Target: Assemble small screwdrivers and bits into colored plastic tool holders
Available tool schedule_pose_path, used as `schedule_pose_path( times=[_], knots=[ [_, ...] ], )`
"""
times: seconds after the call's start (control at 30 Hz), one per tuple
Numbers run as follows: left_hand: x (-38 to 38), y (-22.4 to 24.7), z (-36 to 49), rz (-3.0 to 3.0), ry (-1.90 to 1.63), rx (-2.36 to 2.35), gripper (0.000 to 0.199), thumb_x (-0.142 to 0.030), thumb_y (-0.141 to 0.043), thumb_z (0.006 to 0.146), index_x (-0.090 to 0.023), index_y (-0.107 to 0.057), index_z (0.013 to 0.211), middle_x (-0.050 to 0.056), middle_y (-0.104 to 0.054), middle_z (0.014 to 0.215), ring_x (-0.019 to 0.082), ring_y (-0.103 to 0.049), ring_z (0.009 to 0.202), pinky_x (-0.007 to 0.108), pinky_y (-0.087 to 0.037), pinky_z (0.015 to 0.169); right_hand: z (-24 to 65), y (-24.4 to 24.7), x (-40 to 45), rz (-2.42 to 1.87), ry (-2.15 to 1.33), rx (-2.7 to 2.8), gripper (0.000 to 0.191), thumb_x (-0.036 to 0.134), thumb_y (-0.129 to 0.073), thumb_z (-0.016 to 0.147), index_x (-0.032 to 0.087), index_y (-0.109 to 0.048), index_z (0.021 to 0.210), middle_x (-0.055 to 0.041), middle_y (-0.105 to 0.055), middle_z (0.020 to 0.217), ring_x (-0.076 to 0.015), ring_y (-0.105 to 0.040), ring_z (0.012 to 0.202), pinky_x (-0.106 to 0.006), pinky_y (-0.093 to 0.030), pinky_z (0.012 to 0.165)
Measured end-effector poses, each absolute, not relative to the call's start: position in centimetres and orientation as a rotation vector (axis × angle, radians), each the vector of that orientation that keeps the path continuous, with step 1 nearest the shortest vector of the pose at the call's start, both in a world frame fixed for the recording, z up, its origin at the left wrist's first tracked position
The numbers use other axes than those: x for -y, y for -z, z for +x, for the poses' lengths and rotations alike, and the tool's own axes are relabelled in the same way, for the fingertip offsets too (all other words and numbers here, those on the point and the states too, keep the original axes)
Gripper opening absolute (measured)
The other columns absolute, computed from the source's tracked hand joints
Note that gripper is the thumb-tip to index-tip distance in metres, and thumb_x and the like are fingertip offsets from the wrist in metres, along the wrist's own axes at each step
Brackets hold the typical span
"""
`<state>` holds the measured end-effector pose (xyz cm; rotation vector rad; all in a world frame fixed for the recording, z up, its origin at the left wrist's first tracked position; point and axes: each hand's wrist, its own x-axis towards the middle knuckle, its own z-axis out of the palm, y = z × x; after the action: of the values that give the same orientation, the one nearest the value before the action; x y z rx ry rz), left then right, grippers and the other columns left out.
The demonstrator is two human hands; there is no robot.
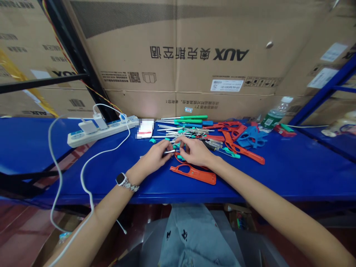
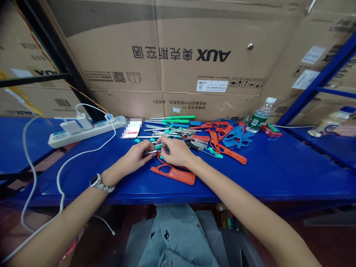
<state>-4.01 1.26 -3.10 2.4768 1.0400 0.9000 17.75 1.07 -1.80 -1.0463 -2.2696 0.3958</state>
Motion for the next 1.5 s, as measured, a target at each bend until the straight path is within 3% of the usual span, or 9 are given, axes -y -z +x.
schedule_pose_path(
  times=[0.17, 0.37, 0.57, 0.67, 0.93, 1.27, 1.5],
  knots=[
    [-1.0, 2.8, -4.1, 2.527, -0.848, -0.964, 0.019, -0.033, -0.052, 0.103, -0.019, -0.066, 0.104, 0.005, -0.065, 0.097, 0.019, -0.064, 0.085, 0.033, -0.051, 0.078, 17.9, 1.8, -1.4, -0.979, -0.451, 2.267, 0.015, 0.021, -0.056, 0.095, 0.021, -0.065, 0.107, -0.0007, -0.071, 0.088, -0.0137, -0.060, 0.070, -0.027, -0.039, 0.069],
    [-0.8, 2.7, -4.2, 2.521, -0.777, -1.110, 0.015, -0.033, -0.060, 0.100, -0.020, -0.069, 0.099, 0.004, -0.065, 0.097, 0.018, -0.063, 0.081, 0.031, -0.048, 0.073, 18.3, 1.6, -1.4, -0.938, -0.377, 2.291, 0.009, 0.018, -0.056, 0.094, 0.020, -0.065, 0.096, -0.0040, -0.068, 0.101, -0.0117, -0.057, 0.070, -0.026, -0.040, 0.069],
    [-1.0, 3.0, -4.1, 2.530, -0.815, -1.083, 0.006, -0.025, -0.064, 0.097, -0.020, -0.065, 0.097, 0.003, -0.064, 0.096, 0.018, -0.063, 0.082, 0.031, -0.049, 0.073, 17.8, 1.0, -0.9, -1.037, -0.305, 2.321, 0.007, 0.013, -0.060, 0.080, 0.020, -0.062, 0.081, 0.0001, -0.066, 0.081, -0.0127, -0.053, 0.067, -0.025, -0.034, 0.064],
    [-1.1, 3.1, -4.0, 2.545, -0.835, -1.033, 0.007, -0.025, -0.062, 0.097, -0.019, -0.063, 0.093, 0.003, -0.063, 0.092, 0.018, -0.062, 0.081, 0.030, -0.049, 0.071, 17.5, 0.9, -0.6, -1.112, -0.195, 2.370, 0.006, 0.014, -0.061, 0.080, 0.019, -0.063, 0.076, -0.0009, -0.066, 0.081, -0.0139, -0.053, 0.070, -0.026, -0.030, 0.063],
    [-1.1, 3.3, -3.9, 2.537, -0.847, -1.027, 0.013, -0.029, -0.060, 0.099, -0.019, -0.063, 0.091, 0.003, -0.062, 0.089, 0.018, -0.062, 0.078, 0.031, -0.051, 0.073, 17.4, 0.9, -0.5, -1.137, -0.069, 2.499, 0.016, 0.017, -0.058, 0.091, 0.018, -0.073, 0.086, -0.0044, -0.067, 0.087, -0.0136, -0.052, 0.070, -0.028, -0.031, 0.065],
    [-1.1, 3.2, -3.7, 2.528, -0.848, -1.014, 0.014, -0.028, -0.058, 0.099, -0.020, -0.061, 0.089, 0.003, -0.061, 0.088, 0.019, -0.063, 0.081, 0.032, -0.052, 0.075, 18.1, 0.8, -1.0, -1.056, -0.150, 2.504, 0.014, 0.014, -0.062, 0.087, 0.016, -0.076, 0.088, -0.0042, -0.067, 0.088, -0.0123, -0.052, 0.069, -0.026, -0.035, 0.065],
    [-1.1, 3.4, -3.9, 2.521, -0.838, -1.031, 0.014, -0.029, -0.056, 0.100, -0.019, -0.062, 0.091, 0.003, -0.061, 0.088, 0.018, -0.061, 0.076, 0.032, -0.051, 0.071, 18.3, 1.1, -1.1, -1.012, -0.070, 2.543, 0.022, 0.017, -0.060, 0.093, 0.023, -0.079, 0.102, -0.0040, -0.071, 0.095, -0.0141, -0.057, 0.075, -0.027, -0.036, 0.066]
  ],
)
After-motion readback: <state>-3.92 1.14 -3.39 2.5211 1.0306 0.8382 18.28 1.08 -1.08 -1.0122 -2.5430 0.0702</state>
